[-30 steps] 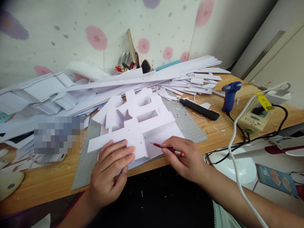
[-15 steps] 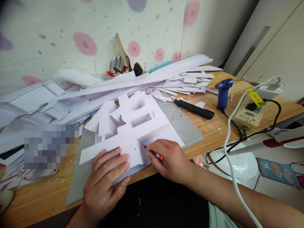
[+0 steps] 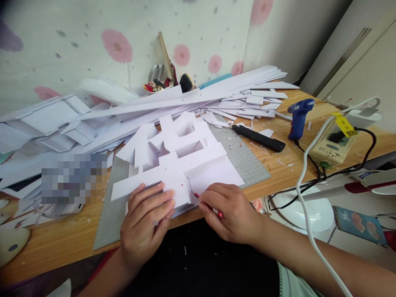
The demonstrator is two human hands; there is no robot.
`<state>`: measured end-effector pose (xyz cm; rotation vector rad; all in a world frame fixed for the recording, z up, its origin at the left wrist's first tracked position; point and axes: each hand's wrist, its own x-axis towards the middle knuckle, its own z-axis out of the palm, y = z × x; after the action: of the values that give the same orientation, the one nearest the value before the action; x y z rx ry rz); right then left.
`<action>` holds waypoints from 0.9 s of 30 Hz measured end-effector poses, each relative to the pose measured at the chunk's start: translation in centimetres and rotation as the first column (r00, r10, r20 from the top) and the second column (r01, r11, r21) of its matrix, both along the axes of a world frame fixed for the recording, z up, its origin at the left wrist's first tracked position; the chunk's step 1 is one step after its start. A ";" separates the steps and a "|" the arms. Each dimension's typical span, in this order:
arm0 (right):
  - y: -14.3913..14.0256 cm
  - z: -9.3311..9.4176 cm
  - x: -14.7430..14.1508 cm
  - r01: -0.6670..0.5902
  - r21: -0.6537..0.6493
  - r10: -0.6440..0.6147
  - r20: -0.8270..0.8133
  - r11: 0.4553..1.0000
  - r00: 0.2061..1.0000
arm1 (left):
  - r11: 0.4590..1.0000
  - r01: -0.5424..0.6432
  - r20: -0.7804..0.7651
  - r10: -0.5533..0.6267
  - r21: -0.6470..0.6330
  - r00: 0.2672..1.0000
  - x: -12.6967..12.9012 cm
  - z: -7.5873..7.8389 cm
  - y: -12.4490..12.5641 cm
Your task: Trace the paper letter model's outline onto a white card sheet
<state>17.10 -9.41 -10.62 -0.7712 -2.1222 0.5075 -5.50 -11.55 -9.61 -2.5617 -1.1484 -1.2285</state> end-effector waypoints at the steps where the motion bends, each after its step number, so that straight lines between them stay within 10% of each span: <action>1: -0.2 0.1 0.1 -0.004 0.012 0.004 0.004 1.000 1.000 | 1.000 -0.002 0.003 0.002 0.004 1.000 0.0 0.0 0.0; 12: -1.6 0.2 0.6 -0.028 0.110 0.028 0.007 0.994 1.000 | 1.000 -0.015 0.013 0.015 0.002 1.000 0.1 -0.1 0.0; 21: 0.0 0.3 1.6 0.280 -0.144 -0.301 -0.150 0.949 0.942 | 0.999 -0.026 -0.006 0.027 0.026 1.000 0.3 0.0 -0.1; 27: 1.6 -0.7 0.4 0.235 -0.187 -0.263 -0.141 0.954 0.954 | 0.999 -0.028 -0.053 0.030 0.037 0.998 0.3 0.0 -0.1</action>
<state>17.51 -7.78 -11.35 -1.0418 -1.8132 0.5969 -5.15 -11.60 -9.58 -2.5258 -1.1379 -1.1569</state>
